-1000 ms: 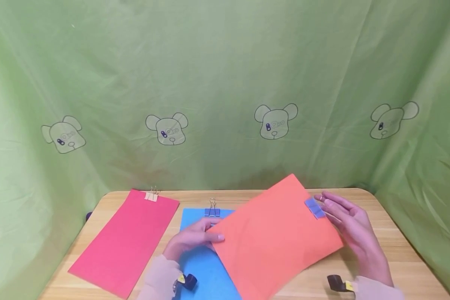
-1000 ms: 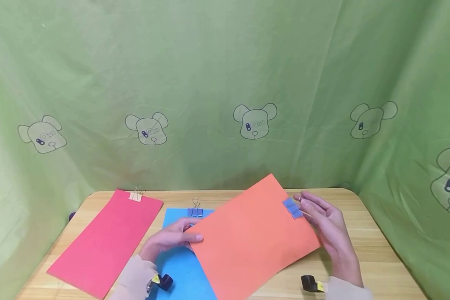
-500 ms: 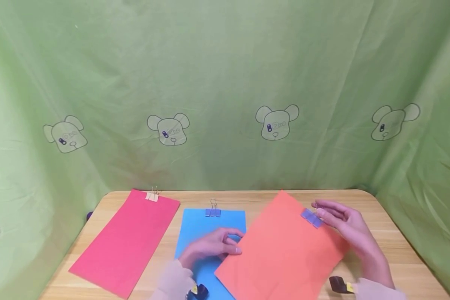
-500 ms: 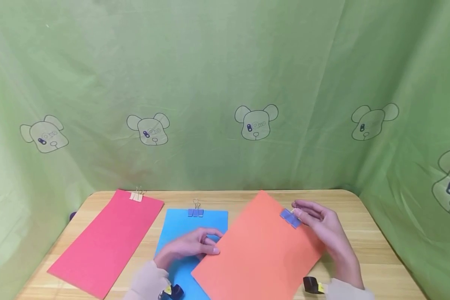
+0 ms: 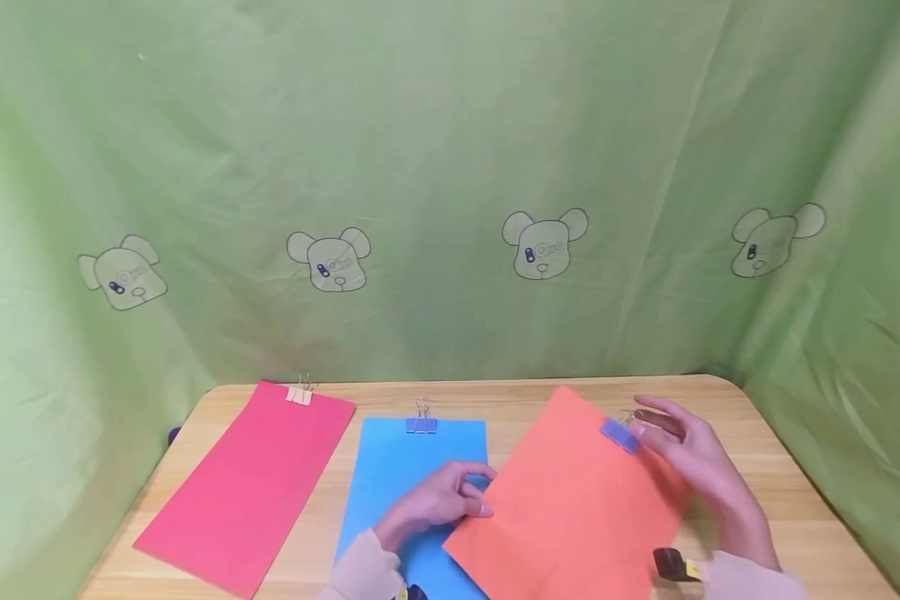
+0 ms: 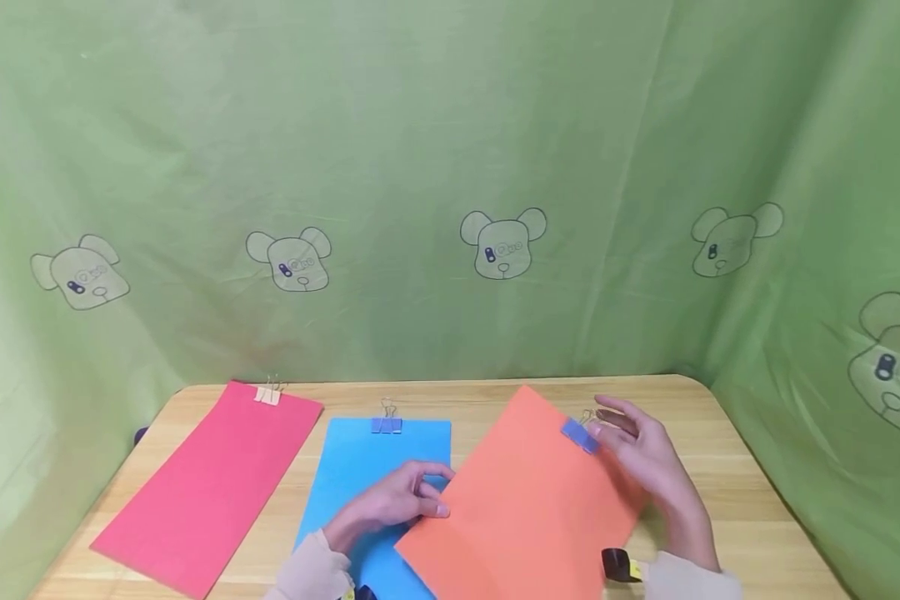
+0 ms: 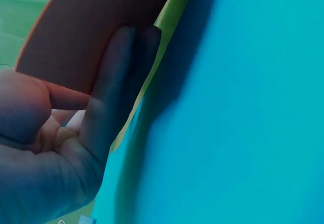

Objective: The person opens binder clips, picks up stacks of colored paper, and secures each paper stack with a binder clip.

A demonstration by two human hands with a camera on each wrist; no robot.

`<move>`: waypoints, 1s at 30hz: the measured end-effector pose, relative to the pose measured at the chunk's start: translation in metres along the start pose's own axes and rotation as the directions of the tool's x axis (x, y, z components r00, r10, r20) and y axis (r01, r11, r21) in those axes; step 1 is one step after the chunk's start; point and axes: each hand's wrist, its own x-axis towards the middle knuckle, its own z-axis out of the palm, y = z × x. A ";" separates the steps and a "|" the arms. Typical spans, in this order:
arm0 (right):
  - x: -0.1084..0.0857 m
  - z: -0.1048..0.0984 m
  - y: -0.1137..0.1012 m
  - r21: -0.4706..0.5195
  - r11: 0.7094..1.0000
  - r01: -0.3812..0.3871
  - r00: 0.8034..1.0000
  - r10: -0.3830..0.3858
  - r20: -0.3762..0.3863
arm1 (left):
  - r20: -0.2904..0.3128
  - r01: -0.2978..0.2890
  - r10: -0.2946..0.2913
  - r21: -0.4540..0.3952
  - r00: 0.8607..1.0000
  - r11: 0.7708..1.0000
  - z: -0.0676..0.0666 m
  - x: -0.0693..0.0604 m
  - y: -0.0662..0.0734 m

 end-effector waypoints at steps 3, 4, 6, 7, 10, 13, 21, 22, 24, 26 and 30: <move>0.000 0.000 -0.003 -0.008 1.000 -0.023 1.000 0.023 0.015 | -0.059 -0.005 0.005 0.000 0.998 1.000 0.002 -0.001 -0.003; -0.001 -0.001 -0.004 -0.021 0.999 -0.028 0.999 0.028 0.016 | -0.079 -0.006 0.006 -0.001 0.997 1.000 0.002 -0.001 -0.004; -0.003 -0.002 -0.006 -0.053 0.998 -0.036 0.999 0.037 0.012 | -0.112 -0.005 0.003 -0.016 0.994 1.000 0.004 -0.001 -0.006; -0.004 -0.004 -0.006 -0.068 0.997 -0.032 0.999 0.033 0.009 | -0.131 -0.003 -0.001 -0.031 0.991 1.000 0.006 -0.001 -0.006; -0.007 -0.008 -0.009 -0.113 0.994 -0.009 1.000 0.007 -0.015 | -0.180 0.000 -0.012 -0.067 0.984 0.998 0.011 0.001 -0.007; -0.008 -0.012 -0.010 -0.151 0.988 0.020 0.999 -0.026 -0.036 | -0.212 0.009 -0.024 -0.075 0.977 0.997 0.019 0.003 -0.006; -0.019 -0.024 -0.014 -0.196 0.980 0.013 0.996 -0.030 -0.085 | -0.123 0.054 -0.067 -0.106 0.990 0.993 0.033 0.002 0.003; -0.020 -0.025 -0.015 -0.197 0.980 0.013 0.996 -0.030 -0.085 | -0.113 0.057 -0.070 -0.111 0.991 0.992 0.033 0.001 0.005; -0.021 -0.026 -0.017 -0.202 0.979 0.013 0.996 -0.031 -0.088 | -0.098 0.053 -0.064 -0.115 0.993 0.992 0.030 -0.001 0.008; -0.022 -0.027 -0.019 -0.212 0.977 0.008 0.995 -0.028 -0.091 | -0.081 0.046 -0.055 -0.117 0.995 0.992 0.025 -0.005 0.012; -0.024 -0.030 -0.022 -0.237 0.971 -0.010 0.995 -0.014 -0.096 | -0.050 0.033 -0.039 -0.108 0.998 0.994 0.014 -0.011 0.020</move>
